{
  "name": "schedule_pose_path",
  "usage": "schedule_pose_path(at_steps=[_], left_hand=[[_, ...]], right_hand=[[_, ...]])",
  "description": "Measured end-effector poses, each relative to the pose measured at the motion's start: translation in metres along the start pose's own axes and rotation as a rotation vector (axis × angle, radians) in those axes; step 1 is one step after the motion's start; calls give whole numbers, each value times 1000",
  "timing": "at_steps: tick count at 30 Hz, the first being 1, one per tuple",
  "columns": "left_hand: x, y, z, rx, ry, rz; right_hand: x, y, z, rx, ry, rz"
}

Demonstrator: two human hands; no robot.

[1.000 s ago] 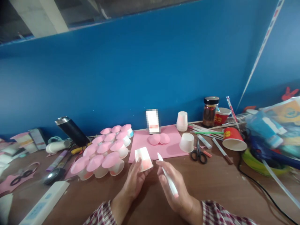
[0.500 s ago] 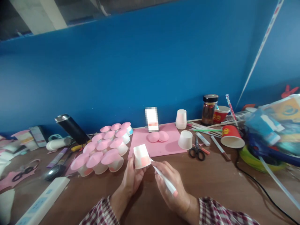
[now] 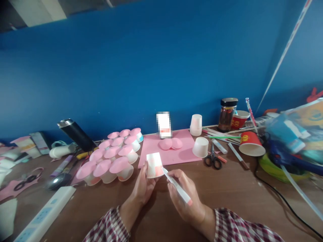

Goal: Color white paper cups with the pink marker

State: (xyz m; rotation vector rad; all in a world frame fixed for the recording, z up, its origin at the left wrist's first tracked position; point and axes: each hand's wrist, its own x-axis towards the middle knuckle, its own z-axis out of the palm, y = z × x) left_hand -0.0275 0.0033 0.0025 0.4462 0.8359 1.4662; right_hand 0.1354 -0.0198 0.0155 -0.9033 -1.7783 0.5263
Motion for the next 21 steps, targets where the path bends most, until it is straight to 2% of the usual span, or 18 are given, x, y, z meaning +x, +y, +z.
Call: schedule_pose_path(at_steps=[13,21], left_hand=[[-2,2,5,-24,-8,-1],[-2,3,5,-23,-2,-22]], right_hand=[[3,3,0,60,-24,-126],[3,0,-3,46,-68,-98]])
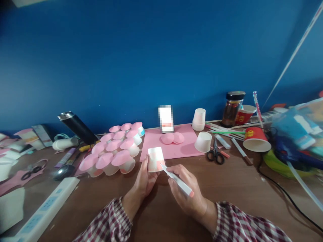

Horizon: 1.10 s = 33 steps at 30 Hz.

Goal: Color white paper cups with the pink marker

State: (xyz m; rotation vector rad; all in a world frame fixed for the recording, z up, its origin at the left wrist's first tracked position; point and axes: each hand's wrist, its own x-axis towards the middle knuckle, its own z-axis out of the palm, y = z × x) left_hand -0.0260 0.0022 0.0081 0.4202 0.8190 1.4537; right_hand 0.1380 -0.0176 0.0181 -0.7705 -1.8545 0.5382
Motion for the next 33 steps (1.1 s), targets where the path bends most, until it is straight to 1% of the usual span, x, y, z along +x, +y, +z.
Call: schedule_pose_path(at_steps=[4,6,8,10,12,15,18,21,23,25,30,33], left_hand=[[1,-2,-2,-4,6,20],[1,-3,-4,10,-10,30],[1,-4,-5,41,-58,68],[0,-5,-6,86,-132,122],[-1,-6,-5,115,-173,150],[-3,-5,-4,145,-156,149],[-4,-4,-3,170,-150,152],[-5,-4,-2,175,-154,160],[-5,-3,-2,171,-157,147],[-6,-2,-1,161,-177,139],[-9,-1,1,121,-233,175],[-9,-2,0,108,-231,143]], right_hand=[[-1,2,1,3,0,7],[-1,4,2,2,19,8],[-2,6,3,12,40,3],[-2,9,6,31,54,7],[-3,11,8,45,69,33],[-5,14,10,52,93,89],[-4,15,11,25,105,103],[-3,14,12,3,116,90],[-2,14,12,0,100,85],[-2,14,11,-7,93,73],[0,13,10,-18,108,45],[1,13,10,-14,95,49]])
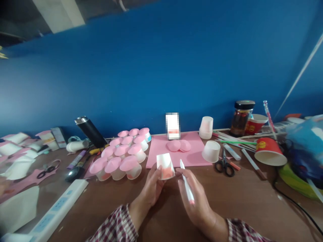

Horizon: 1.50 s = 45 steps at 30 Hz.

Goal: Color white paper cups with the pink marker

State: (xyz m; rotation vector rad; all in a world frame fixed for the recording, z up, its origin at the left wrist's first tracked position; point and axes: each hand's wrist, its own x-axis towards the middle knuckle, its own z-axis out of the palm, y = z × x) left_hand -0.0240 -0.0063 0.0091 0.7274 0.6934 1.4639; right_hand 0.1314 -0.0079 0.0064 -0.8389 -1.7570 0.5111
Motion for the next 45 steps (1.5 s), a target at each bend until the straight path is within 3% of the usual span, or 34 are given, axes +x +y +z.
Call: schedule_pose_path(at_steps=[13,20,27,37,45], left_hand=[[3,-5,-3,-11,77,-6],[3,-2,0,-22,46,0],[2,-5,-4,-41,123,-11],[0,-4,-7,-51,161,-68],[3,-12,-13,-103,160,-77]], right_hand=[[1,1,3,-24,28,-17],[0,2,2,7,-5,21],[-6,14,5,21,-4,54],[-7,28,11,-90,-111,144],[-6,23,9,-52,-251,178]])
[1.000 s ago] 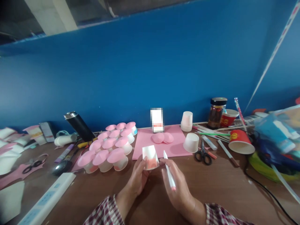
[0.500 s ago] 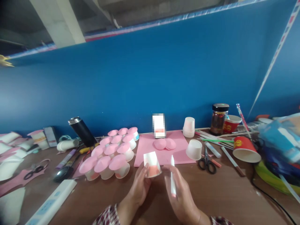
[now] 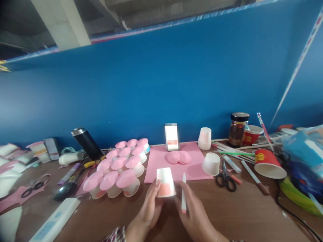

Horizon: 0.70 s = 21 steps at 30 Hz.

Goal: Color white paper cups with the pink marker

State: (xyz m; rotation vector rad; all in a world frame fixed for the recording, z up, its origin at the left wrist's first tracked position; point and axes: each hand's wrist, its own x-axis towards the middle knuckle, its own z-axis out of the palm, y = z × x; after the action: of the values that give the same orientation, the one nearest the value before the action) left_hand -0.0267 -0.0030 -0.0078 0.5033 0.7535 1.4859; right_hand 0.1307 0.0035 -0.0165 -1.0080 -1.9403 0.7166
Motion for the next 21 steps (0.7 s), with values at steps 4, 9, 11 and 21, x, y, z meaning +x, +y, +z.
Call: schedule_pose_path(at_steps=[4,9,11,21], left_hand=[[0,-1,-3,7,15,-5],[0,-1,-5,10,48,-2],[0,0,-3,5,68,-4],[0,1,-1,-24,8,-1]], right_hand=[[0,3,2,-15,-30,-2],[0,5,3,-15,-76,17],[0,5,3,-19,-84,27],[1,4,2,-5,-104,47]])
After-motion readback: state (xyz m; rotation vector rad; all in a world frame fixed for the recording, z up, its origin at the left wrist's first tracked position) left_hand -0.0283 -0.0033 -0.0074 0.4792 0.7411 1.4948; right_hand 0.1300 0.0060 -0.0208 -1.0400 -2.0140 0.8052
